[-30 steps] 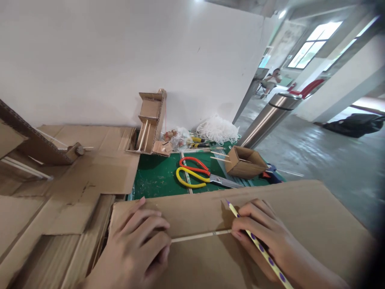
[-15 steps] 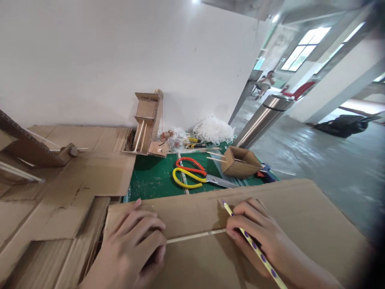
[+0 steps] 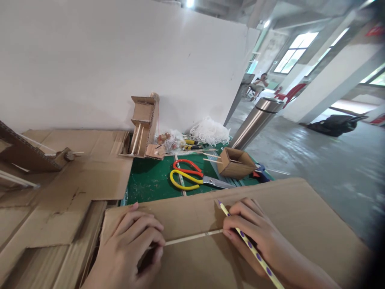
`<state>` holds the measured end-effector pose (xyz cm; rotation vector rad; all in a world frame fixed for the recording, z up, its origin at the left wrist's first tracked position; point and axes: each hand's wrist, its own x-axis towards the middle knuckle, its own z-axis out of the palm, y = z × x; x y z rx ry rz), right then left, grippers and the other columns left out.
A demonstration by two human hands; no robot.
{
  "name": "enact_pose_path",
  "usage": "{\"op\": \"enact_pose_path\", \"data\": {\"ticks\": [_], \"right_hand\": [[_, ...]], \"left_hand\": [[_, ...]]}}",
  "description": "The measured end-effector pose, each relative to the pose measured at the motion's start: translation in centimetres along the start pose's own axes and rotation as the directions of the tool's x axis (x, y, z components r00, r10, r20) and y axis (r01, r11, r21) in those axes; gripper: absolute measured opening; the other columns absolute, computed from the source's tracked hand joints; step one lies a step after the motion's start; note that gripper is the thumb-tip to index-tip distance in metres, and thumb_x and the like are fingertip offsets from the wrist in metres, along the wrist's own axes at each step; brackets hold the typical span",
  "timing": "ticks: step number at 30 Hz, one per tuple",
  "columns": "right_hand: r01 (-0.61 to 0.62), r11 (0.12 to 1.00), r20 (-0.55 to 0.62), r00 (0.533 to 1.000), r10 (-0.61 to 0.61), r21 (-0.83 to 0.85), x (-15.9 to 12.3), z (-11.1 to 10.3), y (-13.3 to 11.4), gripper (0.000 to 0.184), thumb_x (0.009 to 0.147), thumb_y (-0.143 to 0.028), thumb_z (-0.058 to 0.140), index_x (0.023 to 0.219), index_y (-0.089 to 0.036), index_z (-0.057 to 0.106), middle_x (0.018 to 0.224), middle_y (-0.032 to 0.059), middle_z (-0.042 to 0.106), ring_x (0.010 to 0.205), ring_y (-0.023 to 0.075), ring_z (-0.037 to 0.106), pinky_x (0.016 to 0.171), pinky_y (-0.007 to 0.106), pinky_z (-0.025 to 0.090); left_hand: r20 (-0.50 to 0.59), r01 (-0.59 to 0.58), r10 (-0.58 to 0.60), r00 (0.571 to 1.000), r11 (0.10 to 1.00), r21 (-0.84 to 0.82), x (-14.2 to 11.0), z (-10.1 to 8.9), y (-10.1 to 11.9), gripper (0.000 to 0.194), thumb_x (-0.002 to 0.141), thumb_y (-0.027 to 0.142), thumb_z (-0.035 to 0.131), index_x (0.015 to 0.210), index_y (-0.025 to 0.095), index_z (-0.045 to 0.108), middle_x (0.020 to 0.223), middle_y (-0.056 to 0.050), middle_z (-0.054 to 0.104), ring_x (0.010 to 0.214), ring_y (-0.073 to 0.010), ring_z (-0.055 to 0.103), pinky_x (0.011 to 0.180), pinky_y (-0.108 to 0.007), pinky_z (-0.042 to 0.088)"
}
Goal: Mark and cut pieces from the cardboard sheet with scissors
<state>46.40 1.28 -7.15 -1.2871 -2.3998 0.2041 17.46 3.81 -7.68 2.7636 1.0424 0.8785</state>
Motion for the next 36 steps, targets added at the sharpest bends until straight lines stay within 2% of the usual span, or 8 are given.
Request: {"op": "enact_pose_path", "data": {"ticks": [14, 29, 36], "right_hand": [[-0.001, 1.000, -0.015, 1.000, 0.001, 0.010, 0.02, 0.15, 0.13, 0.014, 0.086, -0.009, 0.050, 0.081, -0.021, 0.055, 0.078, 0.0039, 0.052, 0.074, 0.0188, 0.047, 0.065, 0.033, 0.039], [-0.012, 1.000, 0.000, 1.000, 0.012, 0.000, 0.07, -0.15, -0.40, 0.013, 0.088, -0.011, 0.048, 0.080, -0.020, 0.054, 0.079, 0.0043, 0.052, 0.076, 0.0189, 0.048, 0.068, 0.034, 0.041], [0.010, 1.000, -0.026, 1.000, -0.010, -0.003, 0.06, -0.05, -0.36, 0.013, 0.087, -0.010, 0.050, 0.080, -0.020, 0.055, 0.078, 0.0038, 0.052, 0.076, 0.0189, 0.048, 0.068, 0.033, 0.039]], "left_hand": [[0.003, 0.029, -0.029, 1.000, 0.999, -0.020, -0.11, -0.03, 0.23, 0.015, 0.077, 0.011, 0.051, 0.077, 0.024, 0.058, 0.082, 0.002, 0.066, 0.083, -0.0174, 0.061, 0.094, -0.042, 0.045], [0.023, 0.048, -0.048, 0.999, 0.998, -0.038, -0.72, 0.20, 0.33, 0.008, 0.083, 0.018, 0.056, 0.080, 0.024, 0.059, 0.085, 0.002, 0.065, 0.087, -0.0183, 0.059, 0.098, -0.047, 0.040], [0.036, 0.088, -0.086, 0.996, 0.995, -0.056, -0.49, 0.26, 0.64, 0.011, 0.084, 0.016, 0.053, 0.079, 0.024, 0.059, 0.084, 0.002, 0.063, 0.087, -0.0172, 0.058, 0.098, -0.045, 0.038]]}}
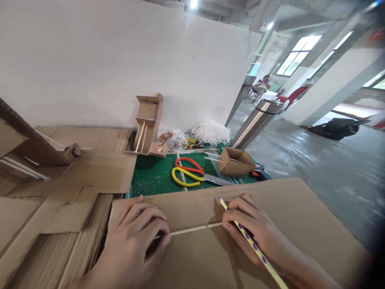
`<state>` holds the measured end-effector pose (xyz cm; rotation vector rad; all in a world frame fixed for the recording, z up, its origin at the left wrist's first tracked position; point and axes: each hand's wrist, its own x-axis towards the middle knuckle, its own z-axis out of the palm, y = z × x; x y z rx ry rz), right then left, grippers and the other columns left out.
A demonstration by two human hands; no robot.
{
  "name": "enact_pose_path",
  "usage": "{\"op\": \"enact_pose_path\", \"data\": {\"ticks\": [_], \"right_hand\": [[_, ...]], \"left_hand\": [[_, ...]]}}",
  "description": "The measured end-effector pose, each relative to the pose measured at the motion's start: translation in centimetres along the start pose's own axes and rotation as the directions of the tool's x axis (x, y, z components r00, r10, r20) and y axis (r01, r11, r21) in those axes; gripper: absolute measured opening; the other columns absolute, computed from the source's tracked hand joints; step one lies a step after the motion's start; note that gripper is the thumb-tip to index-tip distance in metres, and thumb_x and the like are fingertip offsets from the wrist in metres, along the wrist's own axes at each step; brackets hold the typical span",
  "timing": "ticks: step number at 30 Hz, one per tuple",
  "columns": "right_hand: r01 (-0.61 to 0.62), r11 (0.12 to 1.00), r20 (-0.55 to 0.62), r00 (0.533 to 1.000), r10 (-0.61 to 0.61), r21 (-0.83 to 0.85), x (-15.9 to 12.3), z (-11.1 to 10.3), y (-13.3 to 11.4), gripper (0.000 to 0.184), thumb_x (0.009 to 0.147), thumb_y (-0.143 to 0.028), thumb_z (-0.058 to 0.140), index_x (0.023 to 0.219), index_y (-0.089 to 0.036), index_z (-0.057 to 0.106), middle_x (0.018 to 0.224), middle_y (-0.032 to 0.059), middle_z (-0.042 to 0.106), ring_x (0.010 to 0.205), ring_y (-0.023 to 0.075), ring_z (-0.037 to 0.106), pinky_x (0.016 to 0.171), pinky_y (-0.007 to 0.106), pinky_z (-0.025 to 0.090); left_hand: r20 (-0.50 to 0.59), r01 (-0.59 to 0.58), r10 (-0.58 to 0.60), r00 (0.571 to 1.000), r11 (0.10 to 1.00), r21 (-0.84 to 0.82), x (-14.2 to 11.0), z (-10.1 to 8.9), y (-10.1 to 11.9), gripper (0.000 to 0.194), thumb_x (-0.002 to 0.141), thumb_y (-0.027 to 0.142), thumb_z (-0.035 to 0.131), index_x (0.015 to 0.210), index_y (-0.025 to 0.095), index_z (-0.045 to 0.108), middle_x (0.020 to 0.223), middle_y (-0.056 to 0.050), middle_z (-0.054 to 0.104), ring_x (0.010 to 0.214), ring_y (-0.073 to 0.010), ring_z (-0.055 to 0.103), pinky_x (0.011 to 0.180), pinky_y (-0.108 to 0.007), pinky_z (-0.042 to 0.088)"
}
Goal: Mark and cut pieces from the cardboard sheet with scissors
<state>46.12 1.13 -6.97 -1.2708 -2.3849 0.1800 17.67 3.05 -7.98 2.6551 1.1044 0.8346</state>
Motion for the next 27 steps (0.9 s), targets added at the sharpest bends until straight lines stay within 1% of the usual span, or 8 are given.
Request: {"op": "enact_pose_path", "data": {"ticks": [5, 13, 18, 21, 24, 27], "right_hand": [[0.012, 1.000, 0.021, 1.000, -0.012, 0.014, 0.01, 0.05, 0.06, 0.012, 0.087, -0.008, 0.049, 0.081, -0.019, 0.052, 0.080, 0.0038, 0.050, 0.078, 0.0185, 0.046, 0.069, 0.033, 0.038], [0.027, 0.999, 0.014, 1.000, -0.027, 0.017, -0.06, 0.01, -0.08, 0.013, 0.087, -0.007, 0.049, 0.081, -0.019, 0.050, 0.080, 0.0037, 0.048, 0.079, 0.0185, 0.044, 0.068, 0.032, 0.037], [0.030, 0.999, 0.009, 1.000, -0.030, 0.013, -0.07, 0.10, 0.05, 0.013, 0.086, -0.007, 0.050, 0.082, -0.019, 0.051, 0.080, 0.0035, 0.048, 0.079, 0.0185, 0.044, 0.068, 0.032, 0.037], [0.024, 1.000, 0.016, 1.000, -0.024, 0.003, -0.16, 0.11, 0.08, 0.012, 0.086, -0.008, 0.050, 0.081, -0.019, 0.052, 0.080, 0.0034, 0.049, 0.078, 0.0184, 0.045, 0.069, 0.033, 0.037], [0.011, 1.000, 0.020, 1.000, -0.011, 0.000, -0.26, 0.07, 0.01, 0.012, 0.087, -0.009, 0.050, 0.080, -0.019, 0.052, 0.080, 0.0036, 0.049, 0.078, 0.0184, 0.046, 0.069, 0.033, 0.037], [0.006, 1.000, 0.007, 1.000, -0.006, 0.002, -0.24, 0.08, -0.04, 0.012, 0.087, -0.009, 0.050, 0.080, -0.019, 0.052, 0.079, 0.0035, 0.050, 0.077, 0.0183, 0.047, 0.069, 0.032, 0.038]], "left_hand": [[-0.011, 0.016, -0.016, 1.000, 1.000, -0.001, 0.08, -0.01, 0.18, 0.014, 0.083, 0.014, 0.052, 0.077, 0.023, 0.059, 0.083, 0.003, 0.063, 0.085, -0.0167, 0.058, 0.097, -0.044, 0.038], [-0.029, 0.035, -0.035, 0.999, 0.999, -0.021, 0.00, 0.10, 0.58, 0.015, 0.083, 0.012, 0.050, 0.078, 0.023, 0.058, 0.083, 0.002, 0.062, 0.085, -0.0168, 0.057, 0.097, -0.046, 0.037], [-0.041, 0.047, -0.048, 0.998, 0.999, -0.007, 0.11, 0.30, 0.90, 0.014, 0.082, 0.010, 0.049, 0.077, 0.021, 0.055, 0.081, 0.002, 0.061, 0.081, -0.0166, 0.056, 0.097, -0.048, 0.036], [-0.044, 0.042, -0.042, 0.998, 0.999, -0.007, 0.14, 0.44, 0.91, 0.014, 0.082, 0.010, 0.049, 0.077, 0.022, 0.054, 0.080, 0.002, 0.060, 0.080, -0.0168, 0.056, 0.095, -0.048, 0.037], [-0.048, 0.031, -0.030, 0.998, 1.000, 0.002, 0.11, 0.55, 0.82, 0.014, 0.082, 0.009, 0.049, 0.078, 0.022, 0.054, 0.084, 0.001, 0.061, 0.084, -0.0175, 0.057, 0.094, -0.047, 0.039], [-0.046, 0.016, -0.016, 0.999, 1.000, 0.018, 0.02, 0.61, 0.68, 0.015, 0.081, 0.009, 0.049, 0.079, 0.023, 0.055, 0.088, 0.001, 0.061, 0.087, -0.0183, 0.057, 0.095, -0.048, 0.039]]}}
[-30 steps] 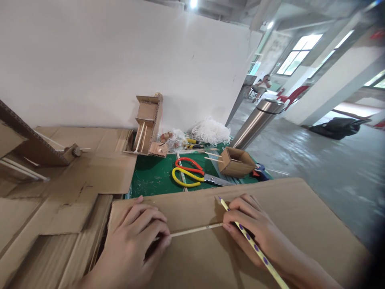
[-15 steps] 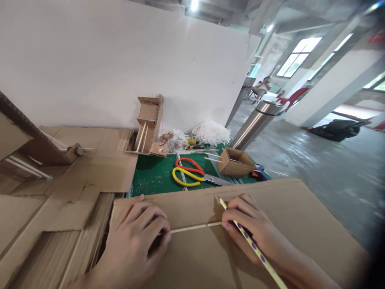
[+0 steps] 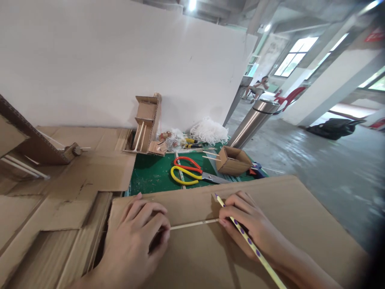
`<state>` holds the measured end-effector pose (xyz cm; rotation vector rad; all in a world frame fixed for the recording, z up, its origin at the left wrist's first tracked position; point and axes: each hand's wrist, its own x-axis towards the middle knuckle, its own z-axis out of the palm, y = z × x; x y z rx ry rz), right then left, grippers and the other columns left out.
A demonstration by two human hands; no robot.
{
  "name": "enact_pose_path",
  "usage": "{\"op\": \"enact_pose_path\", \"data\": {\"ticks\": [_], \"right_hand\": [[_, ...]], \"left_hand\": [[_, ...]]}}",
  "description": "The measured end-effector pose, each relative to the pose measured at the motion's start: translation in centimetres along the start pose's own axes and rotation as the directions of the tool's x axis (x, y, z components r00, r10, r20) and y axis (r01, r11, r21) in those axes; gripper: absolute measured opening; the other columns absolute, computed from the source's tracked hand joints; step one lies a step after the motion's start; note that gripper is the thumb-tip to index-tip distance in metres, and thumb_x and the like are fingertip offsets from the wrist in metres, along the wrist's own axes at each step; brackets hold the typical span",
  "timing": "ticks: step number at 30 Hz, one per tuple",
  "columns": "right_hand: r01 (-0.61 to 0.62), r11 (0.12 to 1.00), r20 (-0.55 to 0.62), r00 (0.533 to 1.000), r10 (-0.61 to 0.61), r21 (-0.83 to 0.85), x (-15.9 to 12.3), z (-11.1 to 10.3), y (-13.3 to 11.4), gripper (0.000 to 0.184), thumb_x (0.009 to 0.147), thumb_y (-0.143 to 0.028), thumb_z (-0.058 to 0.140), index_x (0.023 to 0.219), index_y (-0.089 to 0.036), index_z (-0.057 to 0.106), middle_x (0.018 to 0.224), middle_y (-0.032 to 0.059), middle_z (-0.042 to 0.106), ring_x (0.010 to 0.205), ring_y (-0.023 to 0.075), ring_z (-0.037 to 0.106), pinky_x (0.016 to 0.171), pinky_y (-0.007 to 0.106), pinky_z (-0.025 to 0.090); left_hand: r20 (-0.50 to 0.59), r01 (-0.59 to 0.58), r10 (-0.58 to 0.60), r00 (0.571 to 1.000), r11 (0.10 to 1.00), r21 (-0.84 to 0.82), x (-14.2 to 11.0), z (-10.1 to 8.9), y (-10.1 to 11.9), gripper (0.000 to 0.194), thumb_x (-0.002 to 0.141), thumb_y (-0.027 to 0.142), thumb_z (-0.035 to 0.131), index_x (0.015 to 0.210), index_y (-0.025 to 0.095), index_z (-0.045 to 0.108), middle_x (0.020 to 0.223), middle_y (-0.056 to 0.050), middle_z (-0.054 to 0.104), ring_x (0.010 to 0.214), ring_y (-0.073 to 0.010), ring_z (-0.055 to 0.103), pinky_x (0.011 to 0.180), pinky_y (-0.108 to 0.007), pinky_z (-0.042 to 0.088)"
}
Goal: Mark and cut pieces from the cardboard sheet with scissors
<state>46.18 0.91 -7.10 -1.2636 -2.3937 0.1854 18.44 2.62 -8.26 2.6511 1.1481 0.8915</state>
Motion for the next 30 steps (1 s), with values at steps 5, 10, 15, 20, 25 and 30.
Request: {"op": "enact_pose_path", "data": {"ticks": [5, 10, 15, 20, 25, 30], "right_hand": [[0.002, 1.000, 0.007, 1.000, -0.002, -0.001, 0.10, 0.01, 0.00, 0.012, 0.087, -0.009, 0.049, 0.080, -0.019, 0.053, 0.080, 0.0036, 0.050, 0.077, 0.0184, 0.047, 0.068, 0.033, 0.038], [0.006, 1.000, 0.000, 1.000, -0.006, 0.003, 0.00, 0.00, -0.07, 0.013, 0.087, -0.009, 0.049, 0.081, -0.019, 0.052, 0.079, 0.0036, 0.050, 0.078, 0.0188, 0.047, 0.069, 0.033, 0.038], [0.017, 1.000, 0.005, 1.000, -0.017, 0.008, 0.08, 0.10, 0.00, 0.012, 0.087, -0.009, 0.049, 0.082, -0.019, 0.052, 0.080, 0.0038, 0.050, 0.078, 0.0187, 0.047, 0.069, 0.033, 0.038], [0.003, 1.000, -0.002, 1.000, -0.003, -0.013, 0.15, 0.00, -0.14, 0.013, 0.087, -0.010, 0.049, 0.080, -0.019, 0.053, 0.079, 0.0037, 0.052, 0.077, 0.0185, 0.047, 0.068, 0.033, 0.038], [0.009, 0.999, 0.019, 1.000, -0.009, -0.034, 0.18, 0.00, -0.21, 0.013, 0.088, -0.010, 0.048, 0.080, -0.020, 0.053, 0.079, 0.0044, 0.052, 0.077, 0.0186, 0.048, 0.068, 0.033, 0.040], [0.009, 1.000, 0.012, 1.000, -0.008, -0.017, 0.12, 0.13, -0.05, 0.012, 0.086, -0.010, 0.050, 0.081, -0.020, 0.054, 0.080, 0.0041, 0.053, 0.076, 0.0187, 0.050, 0.068, 0.033, 0.041]], "left_hand": [[0.001, 0.006, -0.006, 1.000, 1.000, 0.009, -0.11, 0.04, -0.09, 0.016, 0.081, 0.009, 0.049, 0.078, 0.023, 0.057, 0.088, 0.001, 0.062, 0.087, -0.0183, 0.058, 0.097, -0.051, 0.038], [-0.020, 0.033, -0.033, 0.999, 0.999, -0.015, -0.03, 0.05, 0.08, 0.015, 0.081, 0.011, 0.050, 0.077, 0.023, 0.057, 0.086, 0.002, 0.062, 0.086, -0.0175, 0.058, 0.098, -0.051, 0.038], [-0.024, 0.035, -0.035, 0.999, 0.999, -0.017, -0.09, 0.07, 0.18, 0.015, 0.082, 0.010, 0.050, 0.077, 0.023, 0.057, 0.086, 0.002, 0.062, 0.086, -0.0171, 0.058, 0.099, -0.051, 0.038], [-0.031, 0.037, -0.037, 0.999, 0.999, -0.005, -0.05, 0.10, 0.20, 0.016, 0.081, 0.010, 0.048, 0.076, 0.022, 0.057, 0.085, 0.001, 0.062, 0.085, -0.0168, 0.058, 0.099, -0.052, 0.038], [-0.017, 0.046, -0.046, 0.999, 0.999, -0.005, 0.07, 0.08, 0.23, 0.017, 0.079, 0.008, 0.048, 0.075, 0.022, 0.057, 0.083, 0.001, 0.062, 0.083, -0.0168, 0.058, 0.097, -0.052, 0.040], [-0.017, 0.049, -0.049, 0.999, 0.998, -0.032, 0.00, -0.10, 0.30, 0.016, 0.081, 0.010, 0.050, 0.077, 0.023, 0.058, 0.083, 0.001, 0.062, 0.083, -0.0162, 0.058, 0.099, -0.053, 0.038]]}}
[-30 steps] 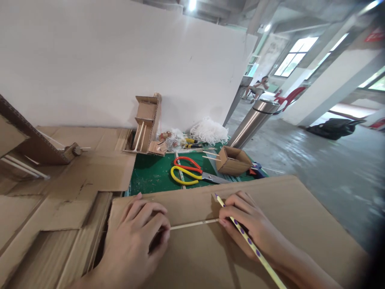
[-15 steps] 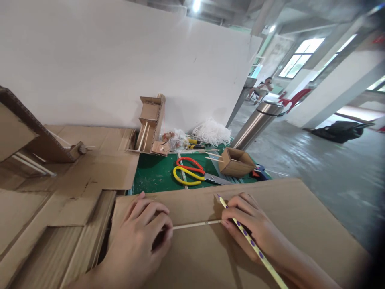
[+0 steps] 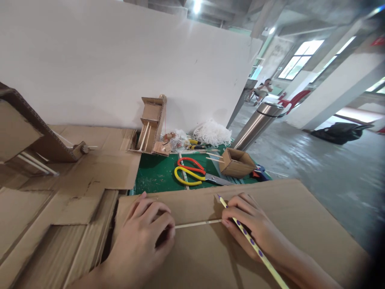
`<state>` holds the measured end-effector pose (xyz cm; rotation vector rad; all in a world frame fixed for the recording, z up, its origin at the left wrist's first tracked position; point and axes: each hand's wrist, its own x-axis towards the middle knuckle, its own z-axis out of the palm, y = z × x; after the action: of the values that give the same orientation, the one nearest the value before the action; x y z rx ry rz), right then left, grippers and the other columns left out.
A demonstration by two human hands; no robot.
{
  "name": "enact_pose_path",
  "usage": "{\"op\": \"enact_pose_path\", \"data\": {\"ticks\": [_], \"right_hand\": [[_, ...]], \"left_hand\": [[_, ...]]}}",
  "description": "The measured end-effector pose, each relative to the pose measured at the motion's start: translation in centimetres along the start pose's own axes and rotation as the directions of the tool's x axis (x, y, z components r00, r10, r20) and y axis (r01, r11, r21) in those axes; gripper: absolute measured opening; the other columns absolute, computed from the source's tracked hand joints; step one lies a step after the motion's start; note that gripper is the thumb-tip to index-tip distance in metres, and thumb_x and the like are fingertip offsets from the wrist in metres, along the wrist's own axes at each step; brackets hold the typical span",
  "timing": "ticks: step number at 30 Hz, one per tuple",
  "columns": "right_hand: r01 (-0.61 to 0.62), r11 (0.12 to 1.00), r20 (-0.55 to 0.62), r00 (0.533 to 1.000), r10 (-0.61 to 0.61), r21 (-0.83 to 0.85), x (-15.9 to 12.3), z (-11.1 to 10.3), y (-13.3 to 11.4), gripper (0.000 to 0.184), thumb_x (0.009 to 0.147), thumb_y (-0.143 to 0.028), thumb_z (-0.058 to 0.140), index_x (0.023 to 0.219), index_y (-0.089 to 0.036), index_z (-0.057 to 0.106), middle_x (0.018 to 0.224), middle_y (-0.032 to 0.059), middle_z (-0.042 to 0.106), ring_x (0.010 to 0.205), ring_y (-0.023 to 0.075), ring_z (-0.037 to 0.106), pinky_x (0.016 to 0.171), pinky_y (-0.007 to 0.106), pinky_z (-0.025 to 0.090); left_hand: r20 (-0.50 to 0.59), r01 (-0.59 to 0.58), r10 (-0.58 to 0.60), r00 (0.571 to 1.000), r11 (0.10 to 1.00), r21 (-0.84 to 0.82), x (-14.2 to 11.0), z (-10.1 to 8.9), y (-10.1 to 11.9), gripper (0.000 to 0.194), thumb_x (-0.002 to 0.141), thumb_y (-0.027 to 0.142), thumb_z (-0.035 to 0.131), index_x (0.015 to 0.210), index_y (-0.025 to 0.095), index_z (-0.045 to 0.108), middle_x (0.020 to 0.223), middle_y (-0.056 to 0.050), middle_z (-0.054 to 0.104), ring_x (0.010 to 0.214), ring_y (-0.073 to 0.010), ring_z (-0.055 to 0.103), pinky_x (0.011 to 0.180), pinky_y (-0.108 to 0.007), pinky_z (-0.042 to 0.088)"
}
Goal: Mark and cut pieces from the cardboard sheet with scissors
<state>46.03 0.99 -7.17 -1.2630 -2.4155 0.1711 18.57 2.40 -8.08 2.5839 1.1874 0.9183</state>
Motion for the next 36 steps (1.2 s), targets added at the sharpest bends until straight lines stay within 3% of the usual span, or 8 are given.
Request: {"op": "enact_pose_path", "data": {"ticks": [15, 36], "right_hand": [[-0.010, 1.000, -0.001, 1.000, 0.010, 0.001, -0.03, -0.11, -0.08, 0.012, 0.087, -0.010, 0.050, 0.082, -0.020, 0.054, 0.080, 0.0040, 0.052, 0.078, 0.0185, 0.049, 0.069, 0.033, 0.041], [-0.016, 0.999, -0.018, 1.000, 0.017, 0.034, -0.03, -0.11, -0.23, 0.009, 0.087, -0.013, 0.050, 0.083, -0.020, 0.055, 0.080, 0.0043, 0.053, 0.076, 0.0182, 0.050, 0.068, 0.034, 0.043]], "left_hand": [[0.052, -0.018, 0.016, 0.999, 0.999, 0.031, -0.32, -0.07, -0.09, 0.016, 0.083, 0.012, 0.050, 0.080, 0.023, 0.059, 0.088, 0.000, 0.063, 0.089, -0.0182, 0.058, 0.102, -0.053, 0.036], [0.038, 0.070, -0.069, 0.997, 0.997, -0.021, 0.22, 0.17, 0.50, 0.015, 0.079, 0.010, 0.050, 0.074, 0.022, 0.057, 0.082, 0.000, 0.062, 0.082, -0.0182, 0.056, 0.098, -0.056, 0.037]]}}
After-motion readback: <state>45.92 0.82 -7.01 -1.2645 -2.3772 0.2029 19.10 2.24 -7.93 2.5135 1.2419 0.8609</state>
